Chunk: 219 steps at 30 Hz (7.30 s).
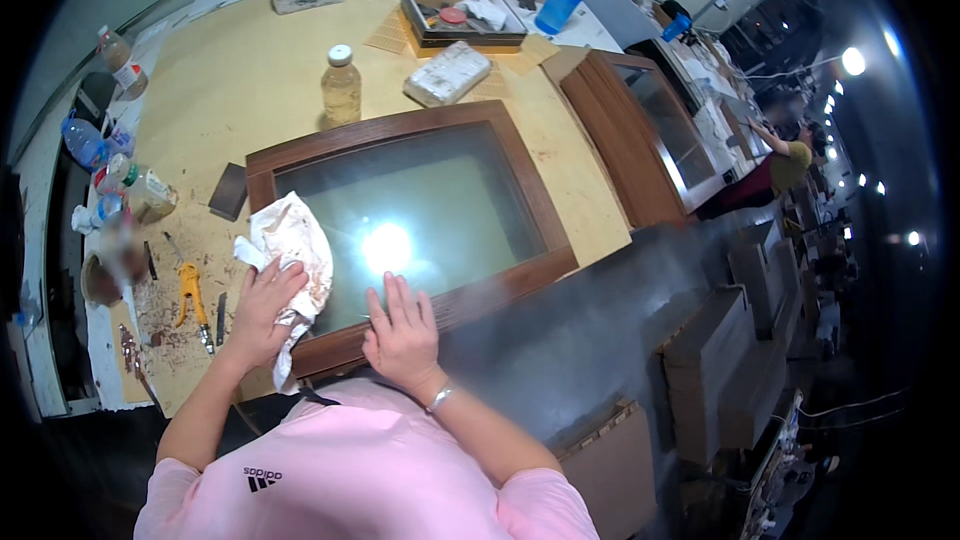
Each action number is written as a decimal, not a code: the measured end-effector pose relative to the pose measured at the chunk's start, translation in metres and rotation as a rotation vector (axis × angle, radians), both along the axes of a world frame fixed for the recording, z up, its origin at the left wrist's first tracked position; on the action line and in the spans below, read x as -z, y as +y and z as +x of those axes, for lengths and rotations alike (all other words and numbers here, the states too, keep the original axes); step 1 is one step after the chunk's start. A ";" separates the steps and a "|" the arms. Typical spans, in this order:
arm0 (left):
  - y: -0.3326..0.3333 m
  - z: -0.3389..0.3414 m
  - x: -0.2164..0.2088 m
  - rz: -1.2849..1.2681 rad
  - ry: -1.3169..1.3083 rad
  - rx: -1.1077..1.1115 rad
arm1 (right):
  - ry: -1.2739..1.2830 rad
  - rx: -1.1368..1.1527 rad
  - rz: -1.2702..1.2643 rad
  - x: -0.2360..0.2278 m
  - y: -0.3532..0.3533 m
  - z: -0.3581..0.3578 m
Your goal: The person wipes the glass and wooden frame of a door using a white cloth and a cleaning solution from a bottle, while also using a small block and a hand tool to work on the edges.
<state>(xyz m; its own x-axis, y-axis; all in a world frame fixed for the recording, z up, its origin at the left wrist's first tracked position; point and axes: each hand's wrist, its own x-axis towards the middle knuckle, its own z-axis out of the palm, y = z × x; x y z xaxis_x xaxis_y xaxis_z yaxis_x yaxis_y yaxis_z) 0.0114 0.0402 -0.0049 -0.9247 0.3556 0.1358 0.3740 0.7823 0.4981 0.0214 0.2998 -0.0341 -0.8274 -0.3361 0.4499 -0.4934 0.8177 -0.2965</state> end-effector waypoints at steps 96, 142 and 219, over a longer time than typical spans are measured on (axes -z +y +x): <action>0.018 -0.090 -0.029 0.049 0.107 -0.091 | -0.108 0.385 0.110 -0.017 0.110 -0.097; 0.018 -0.098 -0.029 -0.002 -0.085 -0.021 | -0.071 0.374 0.045 -0.013 0.115 -0.099; 0.030 -0.199 0.000 1.736 -0.263 -0.557 | -0.062 -0.648 0.065 -0.090 -0.097 -0.369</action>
